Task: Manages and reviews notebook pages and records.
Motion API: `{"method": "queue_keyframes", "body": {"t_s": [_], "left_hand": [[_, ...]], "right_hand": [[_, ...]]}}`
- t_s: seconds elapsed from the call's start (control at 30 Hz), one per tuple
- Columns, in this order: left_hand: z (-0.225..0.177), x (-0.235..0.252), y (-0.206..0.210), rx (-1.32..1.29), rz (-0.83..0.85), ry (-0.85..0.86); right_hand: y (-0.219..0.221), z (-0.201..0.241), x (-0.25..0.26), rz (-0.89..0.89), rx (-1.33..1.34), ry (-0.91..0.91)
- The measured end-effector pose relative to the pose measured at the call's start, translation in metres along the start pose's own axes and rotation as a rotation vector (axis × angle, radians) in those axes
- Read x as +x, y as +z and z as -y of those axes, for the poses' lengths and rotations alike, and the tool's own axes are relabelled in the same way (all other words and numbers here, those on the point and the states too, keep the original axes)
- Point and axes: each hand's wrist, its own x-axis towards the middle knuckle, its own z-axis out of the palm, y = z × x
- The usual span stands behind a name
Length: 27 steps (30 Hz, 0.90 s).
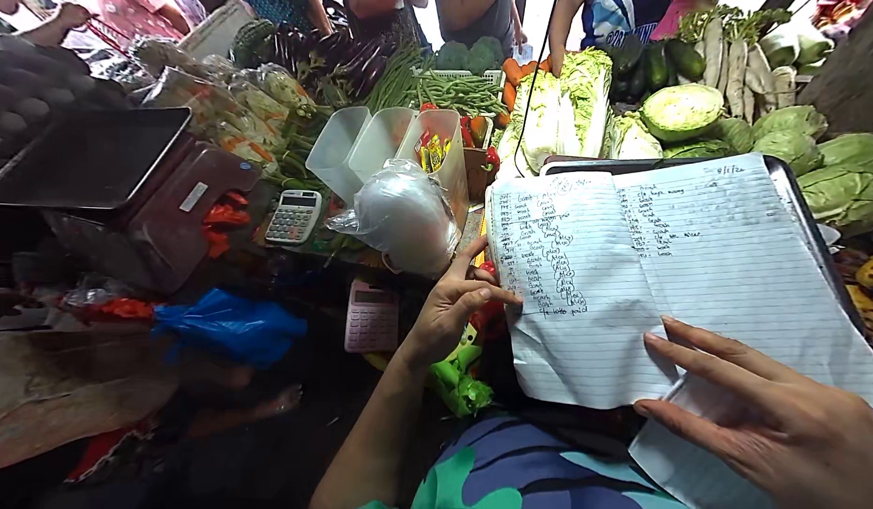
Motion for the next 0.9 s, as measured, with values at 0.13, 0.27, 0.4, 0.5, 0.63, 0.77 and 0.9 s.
{"method": "queue_keyframes", "body": {"t_s": [0.13, 0.27, 0.4, 0.5, 0.63, 0.77, 0.9], "left_hand": [[-0.001, -0.002, 0.002, 0.001, 0.004, 0.008], [0.001, -0.003, 0.003, -0.017, 0.0, 0.012], [-0.001, -0.003, 0.003, -0.019, 0.0, 0.004], [-0.001, -0.003, 0.003, -0.014, 0.006, 0.008], [-0.006, -0.003, -0.002, 0.048, 0.069, -0.014], [-0.034, 0.002, -0.011, 0.444, 0.132, -0.262], [-0.066, 0.02, -0.012, 0.855, -0.102, -0.19]], "right_hand": [[0.0, -0.001, 0.0, -0.001, 0.009, 0.0], [0.0, -0.001, 0.0, 0.002, 0.013, -0.002], [0.0, -0.001, 0.0, 0.001, 0.015, -0.002], [0.0, -0.001, 0.0, 0.007, 0.01, -0.004], [-0.001, -0.001, 0.0, 0.01, 0.02, 0.001], [0.0, -0.001, -0.001, -0.008, 0.012, 0.008], [0.002, -0.001, -0.001, -0.041, 0.001, 0.004]]}}
